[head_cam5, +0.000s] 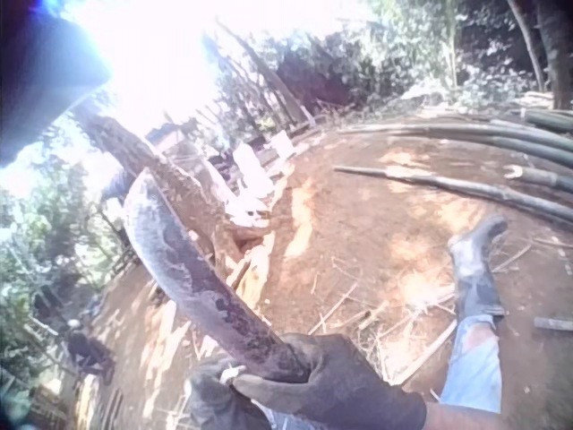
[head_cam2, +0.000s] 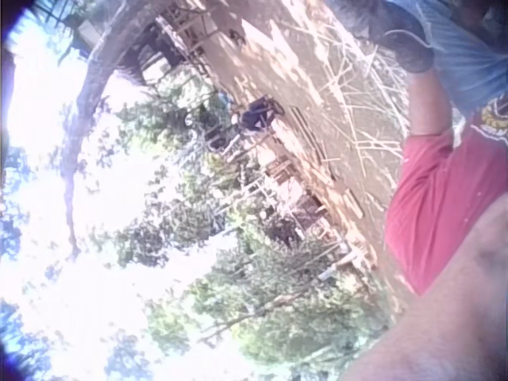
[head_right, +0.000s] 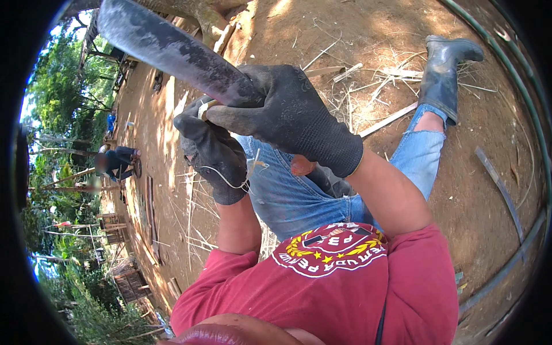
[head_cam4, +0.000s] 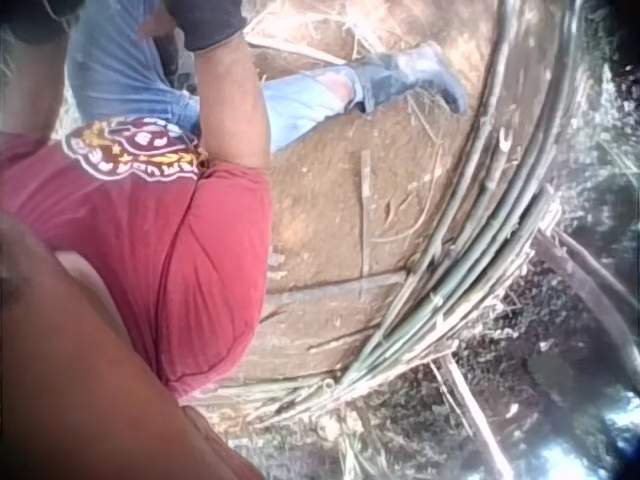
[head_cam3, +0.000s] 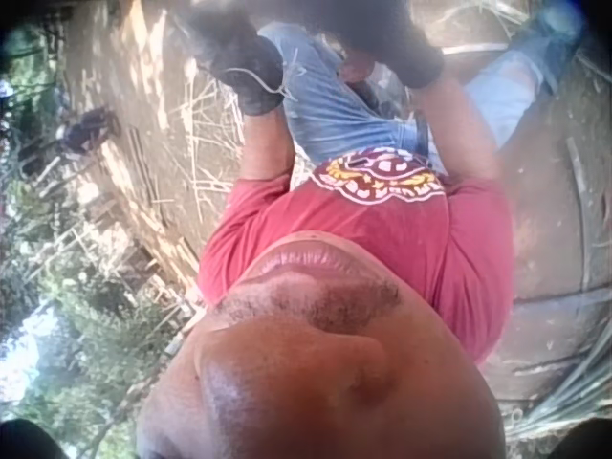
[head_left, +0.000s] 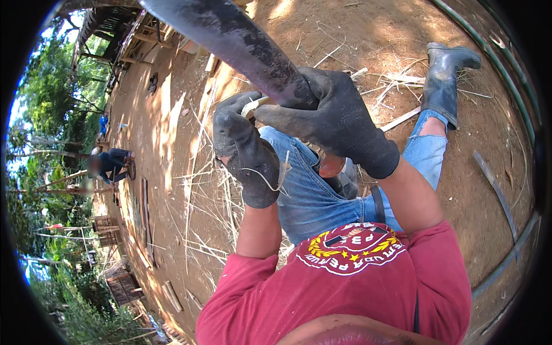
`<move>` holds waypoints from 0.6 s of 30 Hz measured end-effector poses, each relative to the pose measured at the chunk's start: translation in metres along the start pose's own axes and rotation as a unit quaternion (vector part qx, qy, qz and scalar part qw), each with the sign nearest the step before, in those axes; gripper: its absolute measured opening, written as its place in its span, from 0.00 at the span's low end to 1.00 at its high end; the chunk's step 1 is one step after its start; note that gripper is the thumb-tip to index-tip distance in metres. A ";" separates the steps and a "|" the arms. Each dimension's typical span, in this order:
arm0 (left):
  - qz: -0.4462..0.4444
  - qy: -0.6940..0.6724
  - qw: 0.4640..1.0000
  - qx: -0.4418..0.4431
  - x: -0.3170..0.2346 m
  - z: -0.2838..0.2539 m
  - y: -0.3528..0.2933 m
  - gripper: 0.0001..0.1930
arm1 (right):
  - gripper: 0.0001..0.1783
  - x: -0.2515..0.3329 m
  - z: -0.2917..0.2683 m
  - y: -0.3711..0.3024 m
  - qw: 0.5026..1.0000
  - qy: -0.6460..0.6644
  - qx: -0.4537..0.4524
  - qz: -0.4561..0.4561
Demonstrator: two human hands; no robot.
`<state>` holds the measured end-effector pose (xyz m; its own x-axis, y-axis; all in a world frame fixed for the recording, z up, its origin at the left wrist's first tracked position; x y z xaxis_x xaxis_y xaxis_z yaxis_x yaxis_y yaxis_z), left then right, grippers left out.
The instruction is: The person sits on the ground and uses a large machete to split a long bamboo pole into thin strips. They hold the bamboo with one hand and strike it with the machete to separate the layers, occasionally inspecting the blade and the resulting strips.
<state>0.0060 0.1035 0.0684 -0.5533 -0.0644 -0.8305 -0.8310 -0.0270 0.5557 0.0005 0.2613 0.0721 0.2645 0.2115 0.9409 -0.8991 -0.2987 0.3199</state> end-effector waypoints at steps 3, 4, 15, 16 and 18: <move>-0.004 -0.014 1.000 -0.003 -0.002 0.001 0.002 0.26 | 0.17 0.016 0.004 0.007 0.999 -0.032 0.011 -0.025; -0.010 -0.014 1.000 -0.004 -0.002 0.002 0.002 0.25 | 0.17 0.017 0.004 0.007 0.998 -0.041 -0.001 -0.046; 0.101 0.009 0.995 0.018 -0.012 0.024 0.032 0.13 | 0.11 0.038 -0.009 0.013 0.939 -0.213 -0.140 -0.231; 0.124 0.043 0.991 0.025 -0.014 0.029 0.036 0.12 | 0.11 0.037 -0.015 0.016 0.932 -0.221 -0.153 -0.243; 0.109 0.069 0.990 0.050 -0.020 0.036 0.040 0.11 | 0.11 0.035 -0.026 0.021 0.917 -0.236 -0.178 -0.269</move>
Point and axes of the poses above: each hand's wrist, its own y-axis towards the middle knuckle, its own z-axis out of the palm, x = y × z, the point moved 6 cm from there along y, towards the middle knuckle, and after that the axes turned 8 degrees about x, right-handed, at the moved point
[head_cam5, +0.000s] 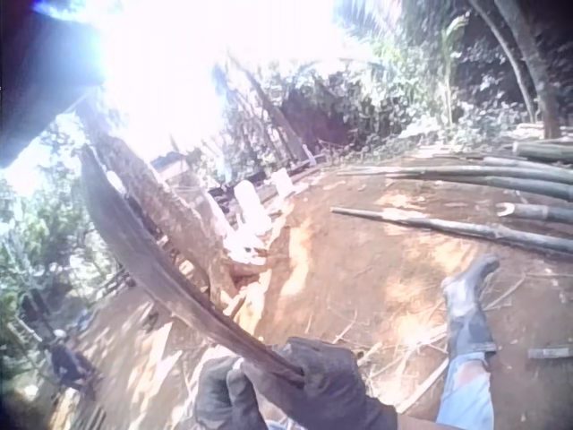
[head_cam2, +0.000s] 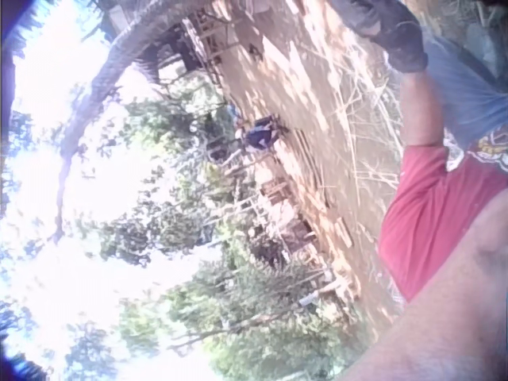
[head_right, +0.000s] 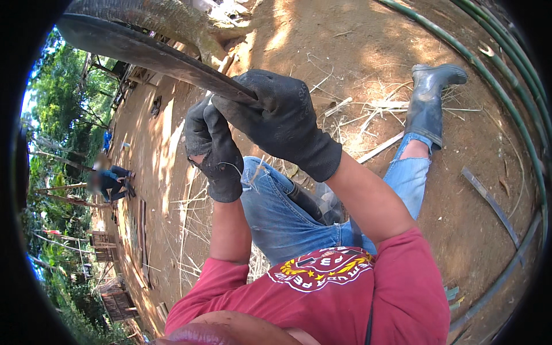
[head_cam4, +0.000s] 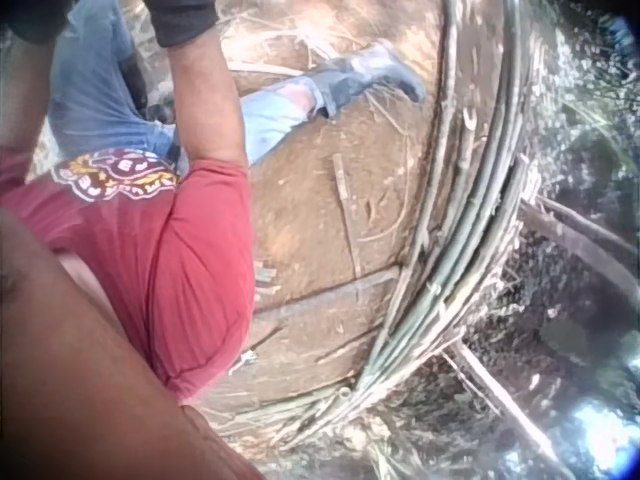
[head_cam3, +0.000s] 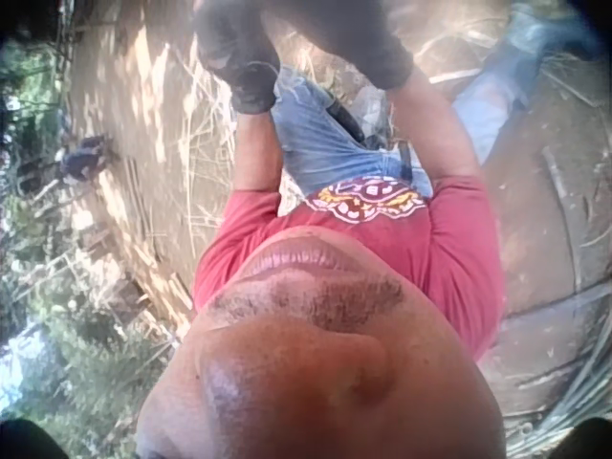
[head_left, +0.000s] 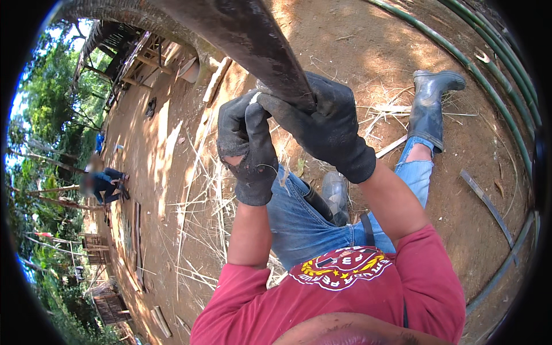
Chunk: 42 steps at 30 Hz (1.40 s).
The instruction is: The person sits on the ground and uses a large machete to split a long bamboo pole into thin strips. They hold the bamboo with one hand and strike it with the machete to separate the layers, occasionally inspecting the blade and the resulting strips.
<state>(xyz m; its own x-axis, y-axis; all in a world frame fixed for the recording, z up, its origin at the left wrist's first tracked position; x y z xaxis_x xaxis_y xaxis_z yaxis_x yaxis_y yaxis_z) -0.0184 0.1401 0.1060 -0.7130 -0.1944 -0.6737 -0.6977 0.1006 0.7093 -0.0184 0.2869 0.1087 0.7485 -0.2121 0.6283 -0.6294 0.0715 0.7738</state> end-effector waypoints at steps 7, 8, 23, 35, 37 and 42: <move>0.061 0.089 0.993 -0.054 0.002 0.003 0.012 0.07 | 0.12 -0.003 -0.011 -0.004 0.994 0.062 -0.083 0.019; 0.043 0.078 0.993 -0.072 0.007 -0.001 0.014 0.08 | 0.13 -0.013 -0.016 -0.004 0.976 0.158 -0.108 0.108; -0.010 0.008 0.995 -0.103 0.021 -0.030 0.007 0.11 | 0.26 -0.139 -0.002 -0.143 0.787 0.386 -0.069 0.477; -0.011 0.120 0.982 -0.147 0.020 -0.052 -0.012 0.11 | 0.29 -0.226 0.064 -0.172 0.679 0.508 -0.030 0.530; -0.011 0.131 0.980 -0.151 0.018 -0.056 -0.015 0.11 | 0.31 -0.222 0.075 -0.164 0.668 0.521 -0.024 0.531; -0.015 0.115 0.983 -0.141 0.014 -0.050 -0.017 0.09 | 0.27 -0.181 0.070 -0.133 0.674 0.499 0.038 0.544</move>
Point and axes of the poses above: each hand's wrist, its own y-axis towards the middle knuckle, its own z-axis out of the palm, x = y × z, the point moved 6 cm from there along y, towards the middle knuckle, and after that the axes turned 8 degrees about x, right-handed, at the moved point
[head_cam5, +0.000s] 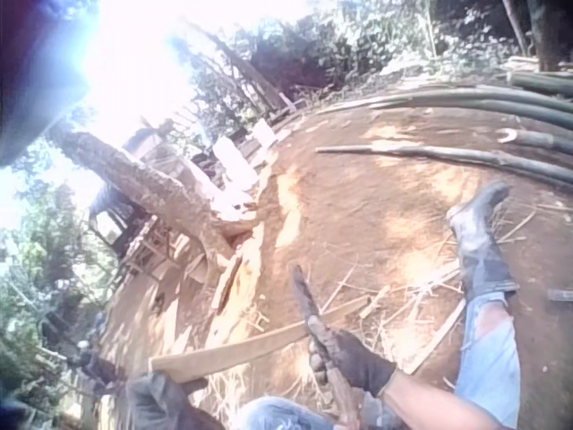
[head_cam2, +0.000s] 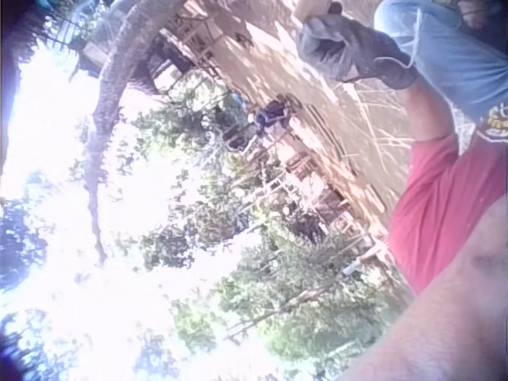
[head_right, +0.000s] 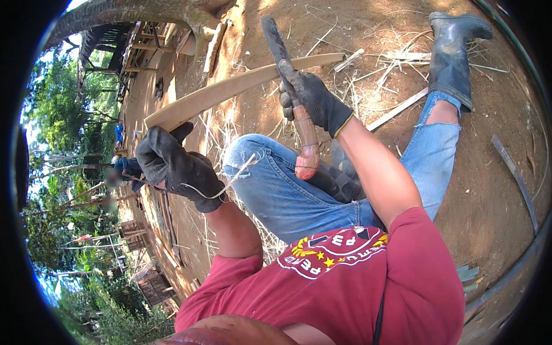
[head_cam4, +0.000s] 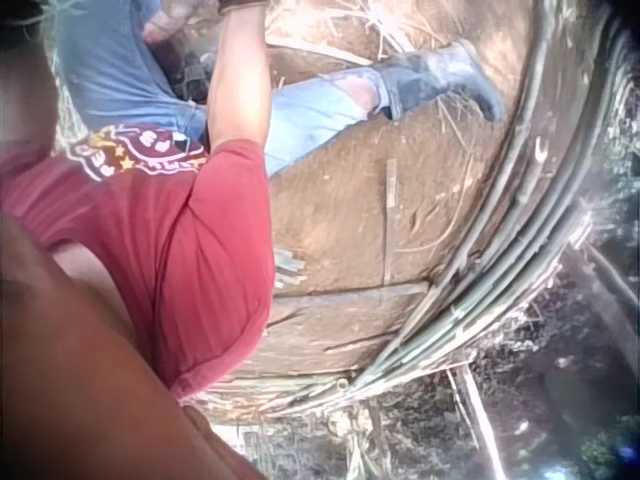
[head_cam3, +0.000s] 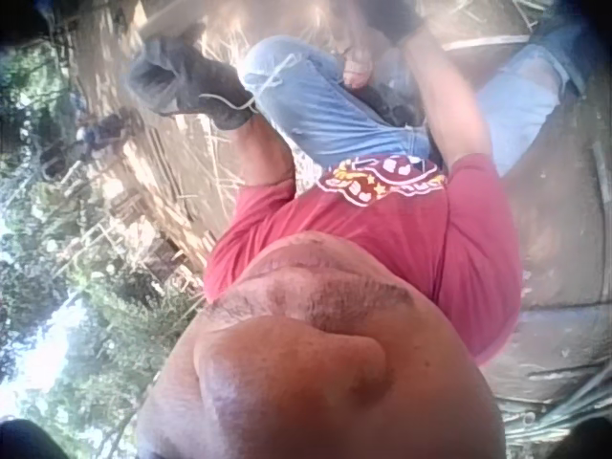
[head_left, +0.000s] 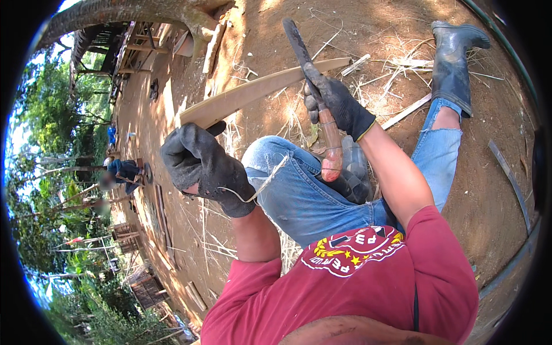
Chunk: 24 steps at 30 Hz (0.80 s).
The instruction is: The person sits on the ground and uses a large machete to split a long bamboo pole into thin strips. They hold the bamboo with one hand and strike it with the machete to separate the layers, occasionally inspecting the blade and the resulting strips.
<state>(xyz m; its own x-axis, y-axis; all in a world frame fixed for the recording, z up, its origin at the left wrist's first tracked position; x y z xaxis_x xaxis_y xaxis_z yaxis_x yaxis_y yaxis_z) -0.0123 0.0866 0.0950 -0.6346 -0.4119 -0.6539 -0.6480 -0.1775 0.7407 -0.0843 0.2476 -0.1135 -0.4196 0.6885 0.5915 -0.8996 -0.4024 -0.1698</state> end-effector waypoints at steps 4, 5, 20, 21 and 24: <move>-0.009 -0.033 0.999 -0.001 0.000 -0.001 -0.003 0.07 | 0.27 0.016 0.059 -0.027 0.996 -0.064 0.057 -0.014; -0.009 -0.043 0.999 0.003 0.001 -0.002 -0.005 0.06 | 0.27 0.023 0.074 -0.038 0.992 -0.090 0.080 -0.026; -0.030 -0.058 0.994 0.086 -0.003 0.004 -0.012 0.11 | 0.19 0.098 0.132 -0.076 0.907 -0.306 0.080 -0.278; -0.025 -0.076 0.993 0.087 0.000 0.005 -0.014 0.11 | 0.19 0.097 0.131 -0.076 0.908 -0.304 0.108 -0.267; -0.003 -0.075 0.994 0.084 0.000 0.007 -0.012 0.11 | 0.21 0.101 0.136 -0.079 0.865 -0.334 0.110 -0.358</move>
<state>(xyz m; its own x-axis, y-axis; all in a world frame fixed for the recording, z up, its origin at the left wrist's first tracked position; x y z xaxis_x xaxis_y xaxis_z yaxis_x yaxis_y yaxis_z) -0.0073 0.0946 0.0846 -0.6779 -0.2712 -0.6833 -0.7054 -0.0217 0.7084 -0.0392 0.2666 0.0666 0.4653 0.3369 0.8186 -0.8239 -0.1732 0.5396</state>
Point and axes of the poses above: each hand's wrist, its own y-axis towards the middle knuckle, its own z-axis out of the palm, x = y × z, the point moved 6 cm from there along y, towards the middle knuckle, and after that the axes turned 8 degrees about x, right-handed, at the moved point
